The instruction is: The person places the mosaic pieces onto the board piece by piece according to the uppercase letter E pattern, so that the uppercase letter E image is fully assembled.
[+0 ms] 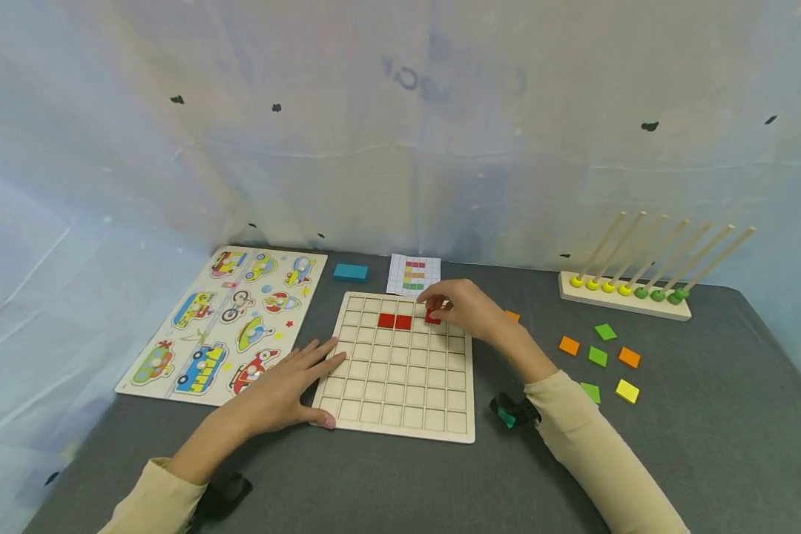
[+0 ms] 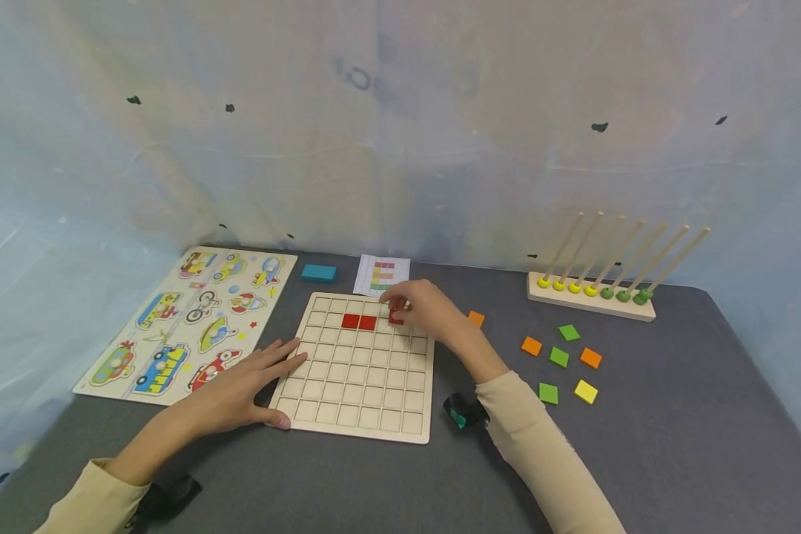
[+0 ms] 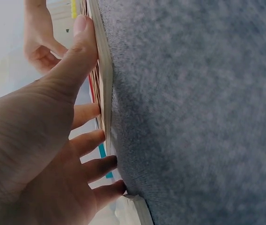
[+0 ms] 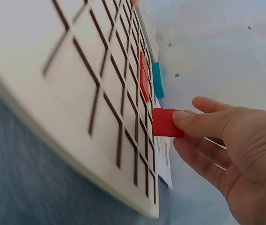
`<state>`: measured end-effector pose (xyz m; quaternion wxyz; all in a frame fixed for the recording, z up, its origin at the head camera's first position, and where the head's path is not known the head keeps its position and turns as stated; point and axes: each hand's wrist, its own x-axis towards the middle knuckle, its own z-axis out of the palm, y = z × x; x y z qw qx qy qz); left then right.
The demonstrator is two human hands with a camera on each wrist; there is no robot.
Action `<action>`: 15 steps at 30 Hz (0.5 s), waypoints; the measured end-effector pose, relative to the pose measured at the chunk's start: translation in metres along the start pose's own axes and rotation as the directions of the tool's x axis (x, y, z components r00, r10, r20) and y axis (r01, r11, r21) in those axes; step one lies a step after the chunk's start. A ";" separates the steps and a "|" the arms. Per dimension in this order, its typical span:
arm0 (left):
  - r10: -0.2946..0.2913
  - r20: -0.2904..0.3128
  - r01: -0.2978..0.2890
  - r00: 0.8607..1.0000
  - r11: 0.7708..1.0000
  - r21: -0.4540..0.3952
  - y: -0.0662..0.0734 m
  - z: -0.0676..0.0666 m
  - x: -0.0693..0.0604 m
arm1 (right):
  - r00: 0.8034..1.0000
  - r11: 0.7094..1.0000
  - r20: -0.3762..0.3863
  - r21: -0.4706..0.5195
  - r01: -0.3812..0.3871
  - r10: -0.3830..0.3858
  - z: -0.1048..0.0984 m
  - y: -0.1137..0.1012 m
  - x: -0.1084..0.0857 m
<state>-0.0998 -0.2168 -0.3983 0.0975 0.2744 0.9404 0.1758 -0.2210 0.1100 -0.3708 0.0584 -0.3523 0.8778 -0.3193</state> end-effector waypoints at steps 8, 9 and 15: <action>-0.003 -0.001 0.003 1.000 1.000 0.000 -0.001 0.000 0.000 | 0.999 0.999 0.032 0.047 0.008 -0.009 0.014 -0.002 0.011; -0.003 -0.001 0.003 1.000 1.000 0.000 -0.001 0.000 0.000 | 0.999 0.999 0.033 0.050 0.002 -0.004 0.015 -0.001 0.012; 0.006 0.000 -0.006 1.000 1.000 -0.003 -0.001 0.001 -0.001 | 0.999 1.000 0.038 0.026 -0.010 0.009 0.021 0.003 0.014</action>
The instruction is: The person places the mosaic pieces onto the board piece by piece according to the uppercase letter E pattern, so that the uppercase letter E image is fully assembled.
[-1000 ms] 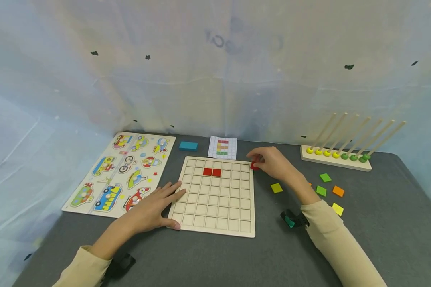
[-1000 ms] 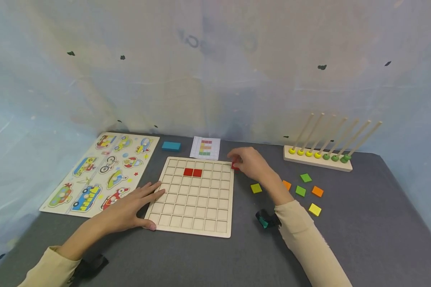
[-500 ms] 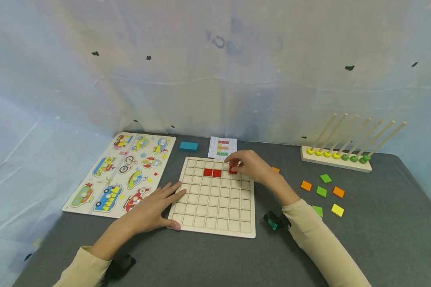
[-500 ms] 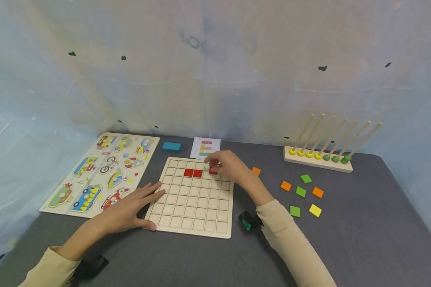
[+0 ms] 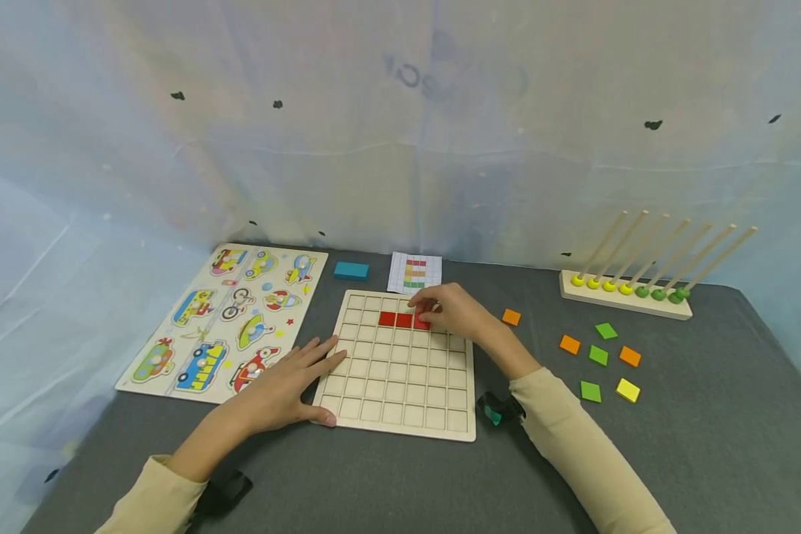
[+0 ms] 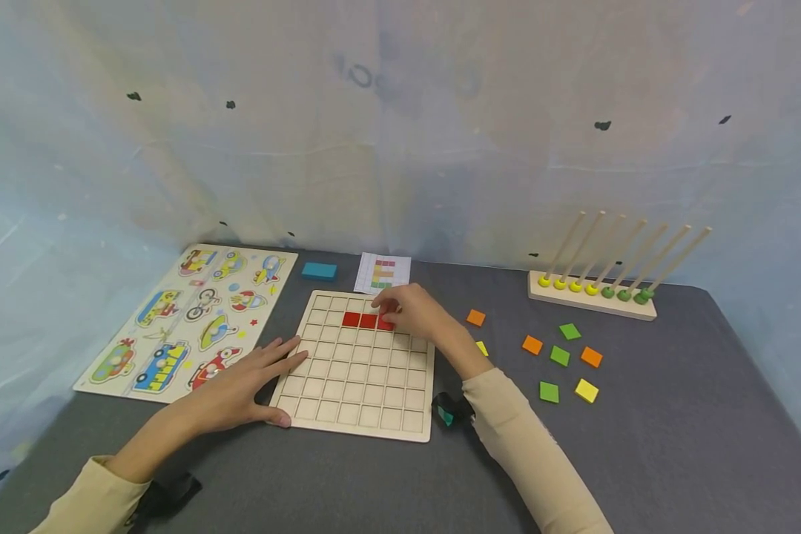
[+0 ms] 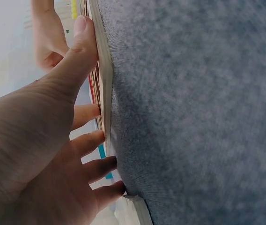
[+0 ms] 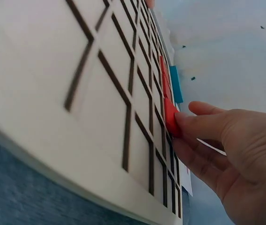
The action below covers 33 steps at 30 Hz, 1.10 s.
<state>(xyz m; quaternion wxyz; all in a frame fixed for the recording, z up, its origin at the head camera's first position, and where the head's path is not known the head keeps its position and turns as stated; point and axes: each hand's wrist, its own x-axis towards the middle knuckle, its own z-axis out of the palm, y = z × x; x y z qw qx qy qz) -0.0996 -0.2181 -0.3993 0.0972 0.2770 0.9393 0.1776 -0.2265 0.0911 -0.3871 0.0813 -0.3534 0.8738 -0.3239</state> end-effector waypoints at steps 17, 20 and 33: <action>0.010 0.009 -0.010 1.000 1.000 0.009 0.000 0.002 0.003 | 0.994 0.999 -0.100 -0.011 0.030 -0.031 -0.012 -0.004 -0.021; 0.008 0.006 -0.008 1.000 1.000 0.008 -0.001 0.002 0.002 | 0.996 0.999 -0.086 -0.029 0.024 -0.026 -0.020 -0.001 -0.033; 0.012 -0.005 -0.012 1.000 1.000 -0.005 -0.001 0.001 0.001 | 0.994 0.990 -0.053 -0.098 -0.099 0.094 -0.051 0.023 -0.096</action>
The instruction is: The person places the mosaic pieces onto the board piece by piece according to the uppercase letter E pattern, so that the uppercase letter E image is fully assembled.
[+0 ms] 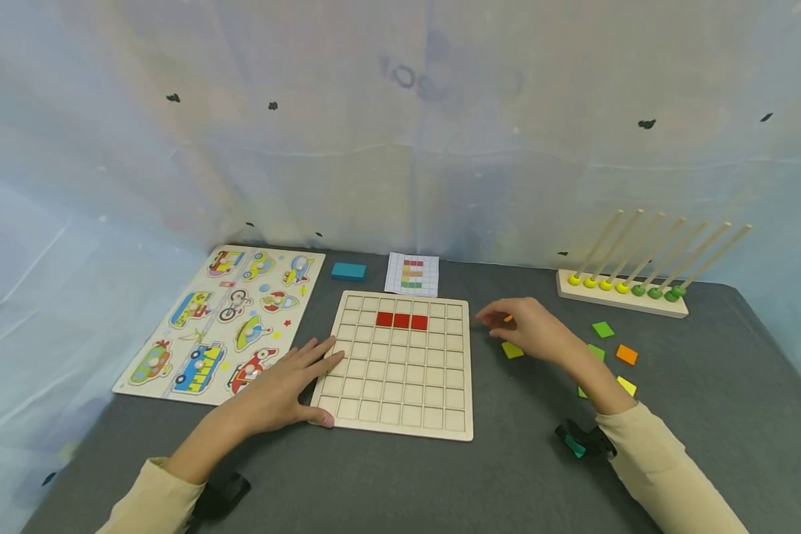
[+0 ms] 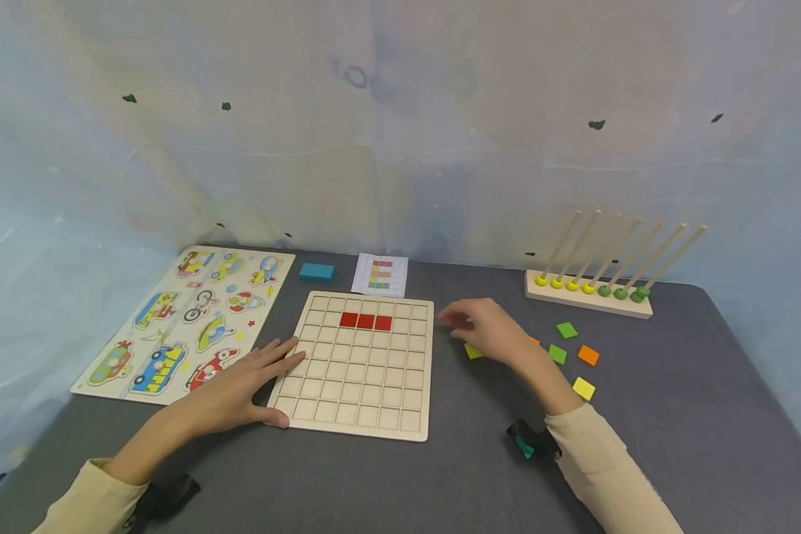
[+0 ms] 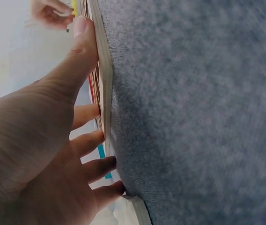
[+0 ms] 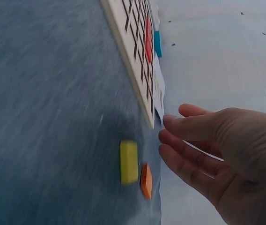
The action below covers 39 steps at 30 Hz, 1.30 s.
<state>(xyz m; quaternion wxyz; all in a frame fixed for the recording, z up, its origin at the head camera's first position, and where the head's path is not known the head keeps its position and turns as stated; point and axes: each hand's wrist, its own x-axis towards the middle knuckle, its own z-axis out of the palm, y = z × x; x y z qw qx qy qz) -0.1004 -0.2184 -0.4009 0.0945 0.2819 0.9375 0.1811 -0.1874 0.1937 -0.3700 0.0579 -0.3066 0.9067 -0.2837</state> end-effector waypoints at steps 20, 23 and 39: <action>0.009 0.007 -0.010 1.000 1.000 0.012 -0.001 0.000 0.001 | 1.000 0.998 0.009 -0.056 -0.019 0.020 0.001 0.017 -0.039; 0.007 0.014 -0.008 1.000 1.000 0.017 0.000 -0.001 0.002 | 1.000 0.997 0.006 -0.070 -0.020 0.020 -0.001 0.015 -0.039; 0.004 0.016 -0.004 1.000 1.000 0.004 0.002 -0.002 0.001 | 0.999 1.000 0.031 -0.004 -0.022 0.022 -0.009 0.003 -0.031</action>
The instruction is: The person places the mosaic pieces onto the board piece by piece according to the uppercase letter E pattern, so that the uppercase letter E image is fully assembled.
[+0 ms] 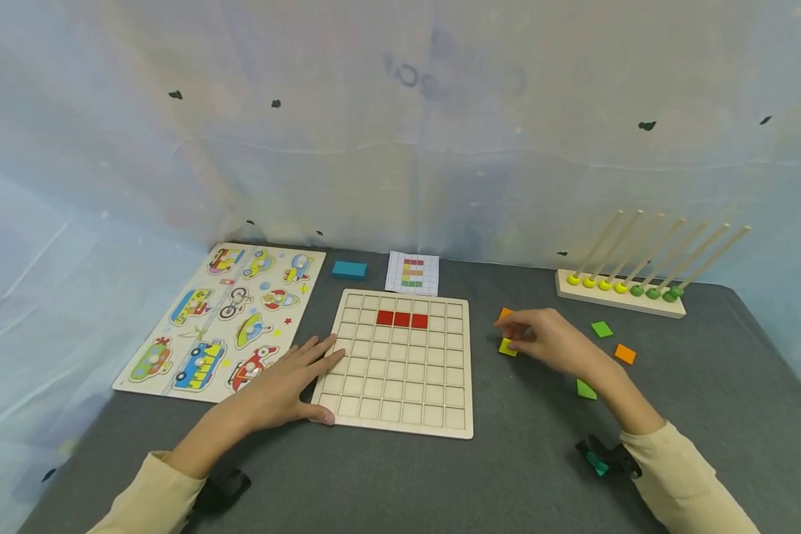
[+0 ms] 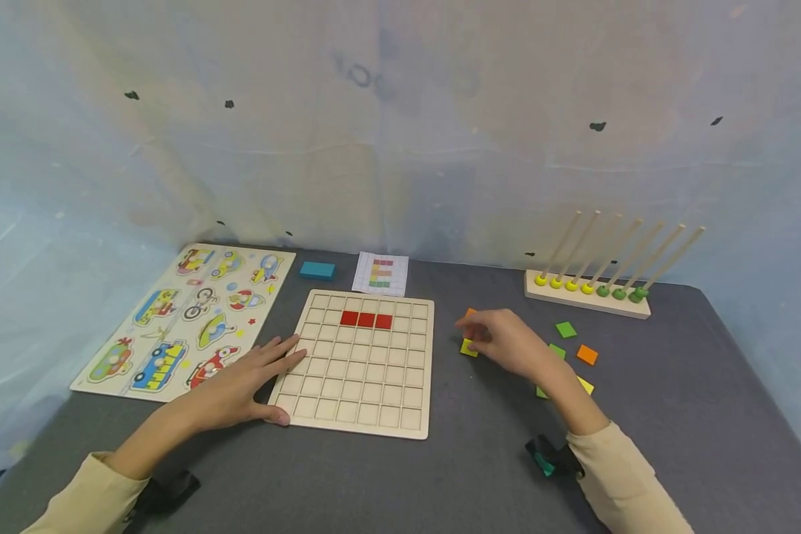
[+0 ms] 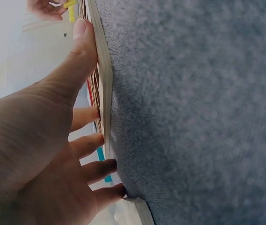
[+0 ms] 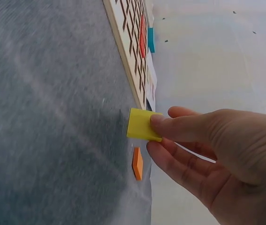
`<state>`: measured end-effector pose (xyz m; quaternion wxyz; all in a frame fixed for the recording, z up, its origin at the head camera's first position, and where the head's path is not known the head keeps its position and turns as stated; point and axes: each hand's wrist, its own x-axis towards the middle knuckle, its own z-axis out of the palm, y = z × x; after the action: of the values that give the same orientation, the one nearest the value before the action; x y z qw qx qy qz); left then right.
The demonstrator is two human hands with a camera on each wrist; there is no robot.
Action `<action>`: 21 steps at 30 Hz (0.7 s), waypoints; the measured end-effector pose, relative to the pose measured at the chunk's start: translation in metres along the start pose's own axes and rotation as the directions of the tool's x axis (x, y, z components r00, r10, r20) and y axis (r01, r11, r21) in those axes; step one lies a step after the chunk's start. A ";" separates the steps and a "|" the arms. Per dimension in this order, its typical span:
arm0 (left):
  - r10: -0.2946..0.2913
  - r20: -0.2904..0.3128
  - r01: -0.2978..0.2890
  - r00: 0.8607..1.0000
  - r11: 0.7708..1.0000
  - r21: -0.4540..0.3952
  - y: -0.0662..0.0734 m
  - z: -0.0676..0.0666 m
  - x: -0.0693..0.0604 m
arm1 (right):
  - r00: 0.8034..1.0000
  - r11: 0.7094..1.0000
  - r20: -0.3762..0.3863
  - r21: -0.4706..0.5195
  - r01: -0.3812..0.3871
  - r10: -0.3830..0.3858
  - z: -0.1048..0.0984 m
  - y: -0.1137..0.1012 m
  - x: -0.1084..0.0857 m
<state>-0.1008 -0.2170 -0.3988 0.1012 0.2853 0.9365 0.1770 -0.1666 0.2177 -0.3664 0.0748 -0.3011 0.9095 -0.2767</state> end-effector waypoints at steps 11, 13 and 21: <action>-0.003 0.002 0.003 1.000 1.000 -0.003 0.001 -0.001 0.000 | 0.999 0.999 0.008 0.028 0.038 -0.039 0.009 -0.016 0.021; -0.004 0.004 0.004 1.000 1.000 -0.005 0.001 -0.001 0.000 | 0.999 0.998 0.004 0.034 0.052 -0.052 0.011 -0.018 0.024; -0.006 0.007 0.006 1.000 1.000 -0.004 0.001 -0.001 0.001 | 0.997 0.994 0.016 0.079 0.071 -0.073 0.018 -0.034 0.047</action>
<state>-0.1013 -0.2164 -0.3980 0.1058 0.2830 0.9366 0.1775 -0.1817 0.1593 -0.3612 0.0849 -0.3330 0.8858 -0.3118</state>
